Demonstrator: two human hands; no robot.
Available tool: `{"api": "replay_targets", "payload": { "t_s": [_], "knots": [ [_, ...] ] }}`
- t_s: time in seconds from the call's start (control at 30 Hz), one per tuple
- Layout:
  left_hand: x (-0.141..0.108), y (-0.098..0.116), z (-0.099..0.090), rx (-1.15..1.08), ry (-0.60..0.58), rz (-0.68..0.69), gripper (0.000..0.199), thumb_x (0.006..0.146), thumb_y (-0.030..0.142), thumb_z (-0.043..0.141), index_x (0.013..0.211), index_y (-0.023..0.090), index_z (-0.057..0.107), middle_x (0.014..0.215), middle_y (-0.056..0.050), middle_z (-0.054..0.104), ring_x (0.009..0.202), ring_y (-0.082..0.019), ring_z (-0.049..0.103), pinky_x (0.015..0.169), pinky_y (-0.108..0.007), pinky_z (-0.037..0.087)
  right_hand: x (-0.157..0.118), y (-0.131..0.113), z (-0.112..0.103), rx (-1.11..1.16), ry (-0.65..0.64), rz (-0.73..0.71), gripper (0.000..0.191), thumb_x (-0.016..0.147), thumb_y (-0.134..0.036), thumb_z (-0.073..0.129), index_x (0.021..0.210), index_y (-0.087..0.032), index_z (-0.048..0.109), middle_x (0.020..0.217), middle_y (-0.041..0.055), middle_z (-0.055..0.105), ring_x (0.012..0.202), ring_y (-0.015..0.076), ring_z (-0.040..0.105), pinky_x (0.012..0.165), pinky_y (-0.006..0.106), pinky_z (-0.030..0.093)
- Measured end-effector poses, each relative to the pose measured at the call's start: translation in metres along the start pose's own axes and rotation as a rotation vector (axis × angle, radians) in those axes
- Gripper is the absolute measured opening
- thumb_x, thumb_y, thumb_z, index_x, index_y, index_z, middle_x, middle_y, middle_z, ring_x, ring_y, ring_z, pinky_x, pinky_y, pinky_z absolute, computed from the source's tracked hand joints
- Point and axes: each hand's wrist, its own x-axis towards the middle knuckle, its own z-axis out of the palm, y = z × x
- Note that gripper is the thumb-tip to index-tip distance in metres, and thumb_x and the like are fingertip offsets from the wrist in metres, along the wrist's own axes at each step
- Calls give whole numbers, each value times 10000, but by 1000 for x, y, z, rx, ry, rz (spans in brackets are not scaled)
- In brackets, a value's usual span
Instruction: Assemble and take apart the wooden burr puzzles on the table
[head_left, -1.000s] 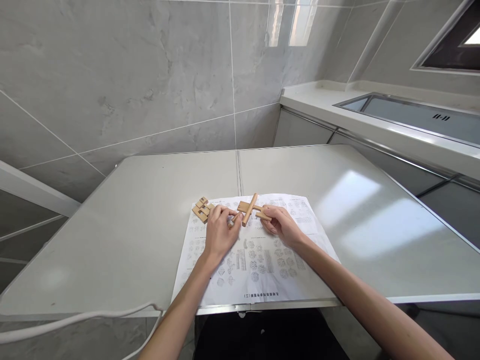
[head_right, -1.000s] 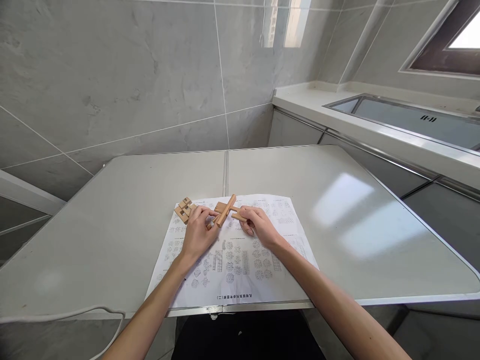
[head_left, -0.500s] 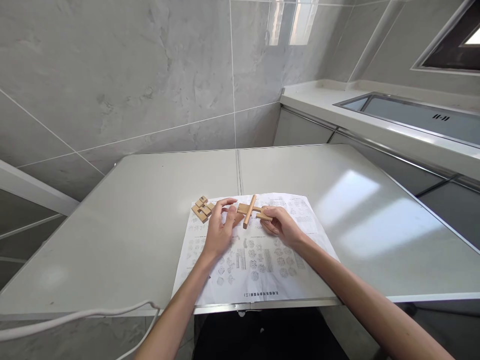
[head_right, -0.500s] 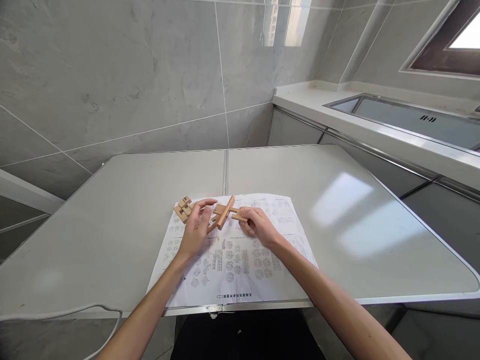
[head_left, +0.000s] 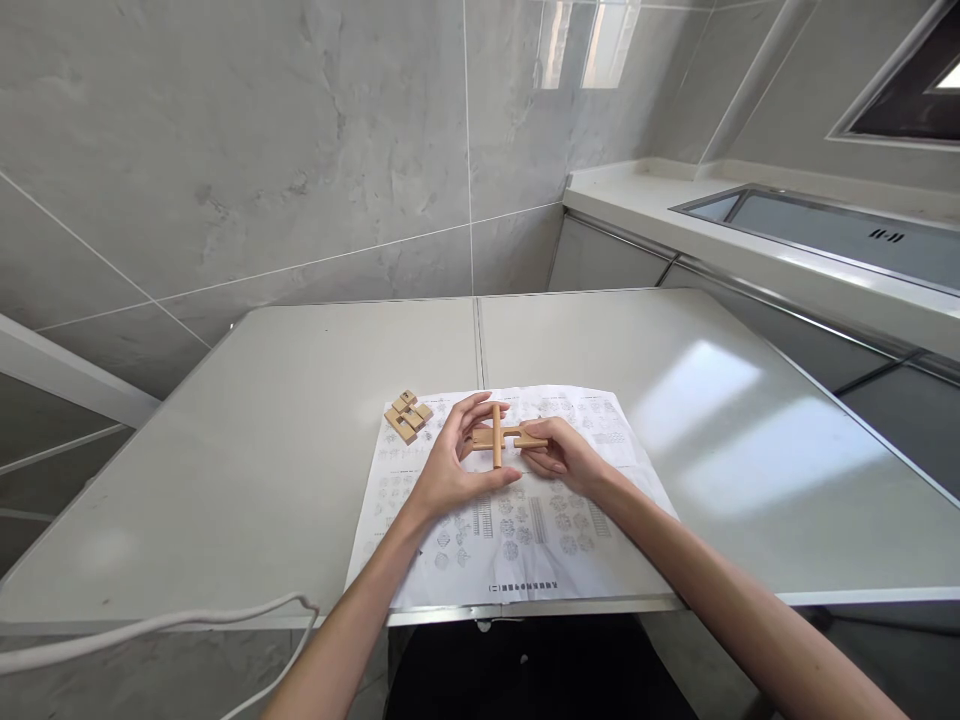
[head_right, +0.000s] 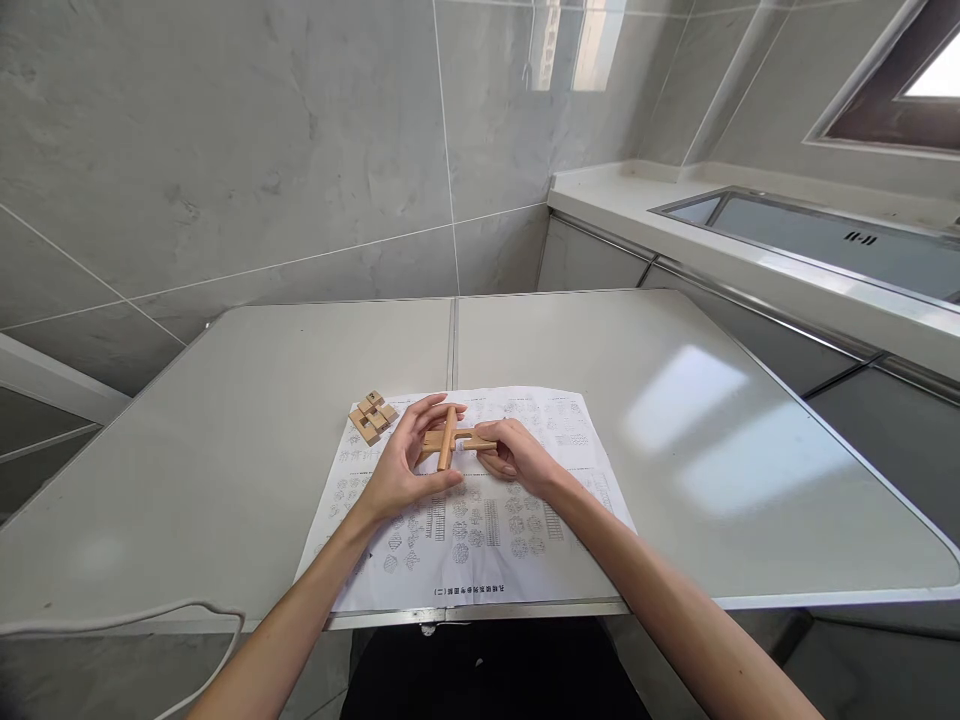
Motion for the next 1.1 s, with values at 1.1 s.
{"api": "replay_targets", "payload": {
  "t_s": [1.1],
  "knots": [
    [1,4,2,189,130,33,702,734,305,949,1373,268,660,1408,-110,669,1294,-293,628,1101,-454,575,1,-6,-12,53,119,62,462,858,-365,579,494,-279,309,337,-94,197,353,81,120,423,304,112]
  ]
}}
